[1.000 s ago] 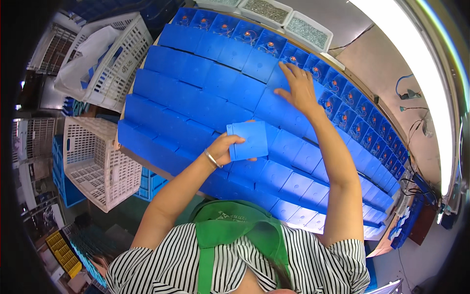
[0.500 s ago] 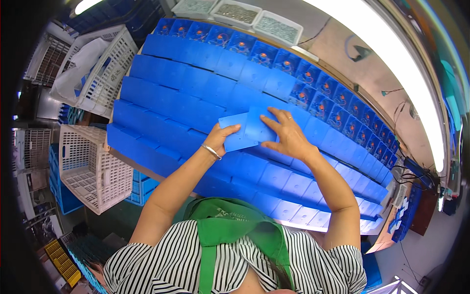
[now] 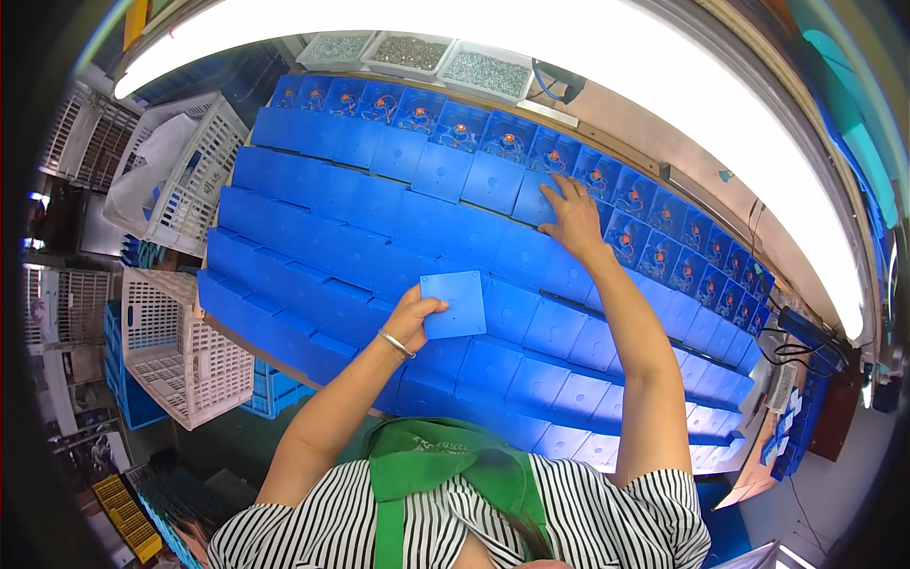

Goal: The person is placing blue plastic lids onto components arranged within blue storage trays on a workbench.

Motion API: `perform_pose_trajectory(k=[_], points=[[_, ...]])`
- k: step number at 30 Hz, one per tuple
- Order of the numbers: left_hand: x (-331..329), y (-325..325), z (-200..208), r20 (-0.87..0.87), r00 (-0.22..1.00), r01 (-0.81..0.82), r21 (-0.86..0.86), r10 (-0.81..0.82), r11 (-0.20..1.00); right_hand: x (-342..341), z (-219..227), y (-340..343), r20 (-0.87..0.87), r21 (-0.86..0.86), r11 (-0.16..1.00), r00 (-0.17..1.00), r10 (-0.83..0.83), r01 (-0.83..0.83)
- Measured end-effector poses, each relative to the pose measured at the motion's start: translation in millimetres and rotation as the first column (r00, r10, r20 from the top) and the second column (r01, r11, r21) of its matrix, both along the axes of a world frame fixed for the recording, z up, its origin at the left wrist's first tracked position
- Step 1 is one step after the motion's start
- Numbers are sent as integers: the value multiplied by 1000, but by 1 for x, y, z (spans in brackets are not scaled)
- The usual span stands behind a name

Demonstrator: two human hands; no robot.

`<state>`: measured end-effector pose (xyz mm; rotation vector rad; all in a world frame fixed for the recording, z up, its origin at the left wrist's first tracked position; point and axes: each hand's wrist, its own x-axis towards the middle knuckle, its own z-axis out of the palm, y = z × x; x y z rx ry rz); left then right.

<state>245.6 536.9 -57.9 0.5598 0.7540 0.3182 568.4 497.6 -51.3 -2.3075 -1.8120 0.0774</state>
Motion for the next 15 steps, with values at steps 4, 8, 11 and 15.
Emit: perform_pose_trajectory(k=[4,8,11,15], points=[[-1,1,-1,-31,999,-7,-14,7,1000,-7,2,4,53,-3,1000,998,-19,19],[-1,1,-3,-36,999,11,-26,-12,1000,-6,-7,-1,89,30,999,996,-18,15],[-5,1,-6,-11,999,44,-45,-45,998,-4,-5,1,84,-10,1000,996,-4,5],[-12,1,-8,32,997,71,-91,-68,993,5,-1,-6,7,31,998,999,54,-54]])
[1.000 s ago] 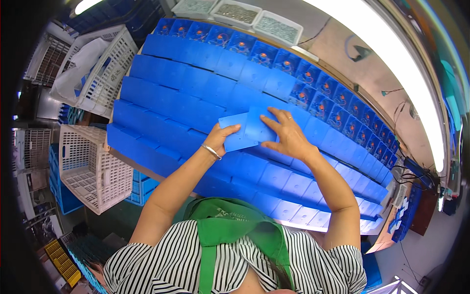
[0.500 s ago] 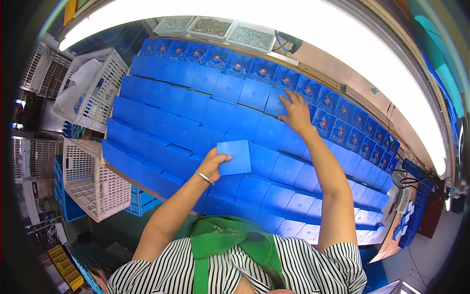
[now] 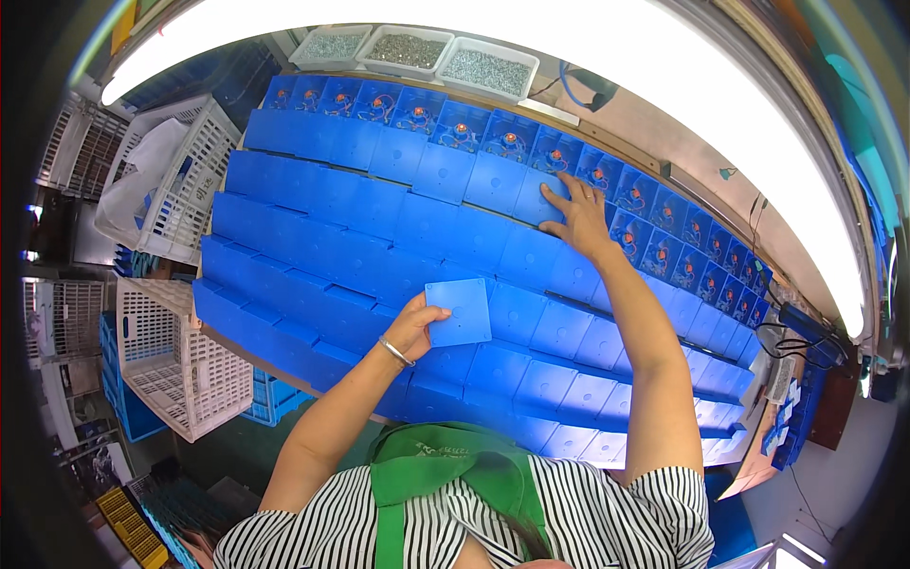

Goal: The person is placing blue plastic lids onto components arranged within blue storage trays on a workbench.

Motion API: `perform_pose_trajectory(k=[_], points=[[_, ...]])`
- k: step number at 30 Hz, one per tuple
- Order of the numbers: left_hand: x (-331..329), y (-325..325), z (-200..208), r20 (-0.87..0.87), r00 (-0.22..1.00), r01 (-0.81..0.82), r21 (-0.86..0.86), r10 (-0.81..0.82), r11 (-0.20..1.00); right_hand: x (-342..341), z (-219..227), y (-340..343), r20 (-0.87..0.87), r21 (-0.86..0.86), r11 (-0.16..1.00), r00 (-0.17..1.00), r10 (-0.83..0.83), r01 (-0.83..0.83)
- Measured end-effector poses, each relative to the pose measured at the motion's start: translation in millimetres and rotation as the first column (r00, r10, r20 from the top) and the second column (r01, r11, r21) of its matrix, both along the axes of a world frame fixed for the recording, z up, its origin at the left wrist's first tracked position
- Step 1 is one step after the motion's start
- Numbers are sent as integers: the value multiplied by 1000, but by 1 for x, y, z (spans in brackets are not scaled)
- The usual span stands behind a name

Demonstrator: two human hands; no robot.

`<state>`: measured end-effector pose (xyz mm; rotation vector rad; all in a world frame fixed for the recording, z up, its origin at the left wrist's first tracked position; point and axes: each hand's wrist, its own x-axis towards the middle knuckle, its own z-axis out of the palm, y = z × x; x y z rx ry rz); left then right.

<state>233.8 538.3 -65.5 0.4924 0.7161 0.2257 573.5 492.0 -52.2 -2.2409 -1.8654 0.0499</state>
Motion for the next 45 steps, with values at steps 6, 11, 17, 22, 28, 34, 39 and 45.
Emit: perform_pose_trajectory(k=[6,11,17,22,28,34,39,45], points=[[17,6,10,57,995,-86,40,84,996,-16,12,10,23,114,993,999,-29,26],[28,6,19,52,997,-57,91,53,994,-20,4,16,-110,224,969,991,-78,101],[26,-15,12,-1,1000,-31,66,31,997,-20,0,40,-76,-37,934,930,-358,357],[21,-11,8,2,1000,-7,26,7,1000,0,-14,37,-148,-13,956,945,-292,293],[18,-7,8,23,999,-27,-4,27,1000,-6,-21,34,-88,-5,960,956,-279,280],[6,-8,2,14,1000,-16,-12,17,1000,-5,-30,37,5,127,978,985,-170,168],[9,-6,3,32,999,-4,-37,5,999,-1,-40,48,-47,188,964,983,-179,185],[2,-7,-2,44,998,-35,-46,37,998,-17,-20,44,-27,-23,949,949,-314,314]])
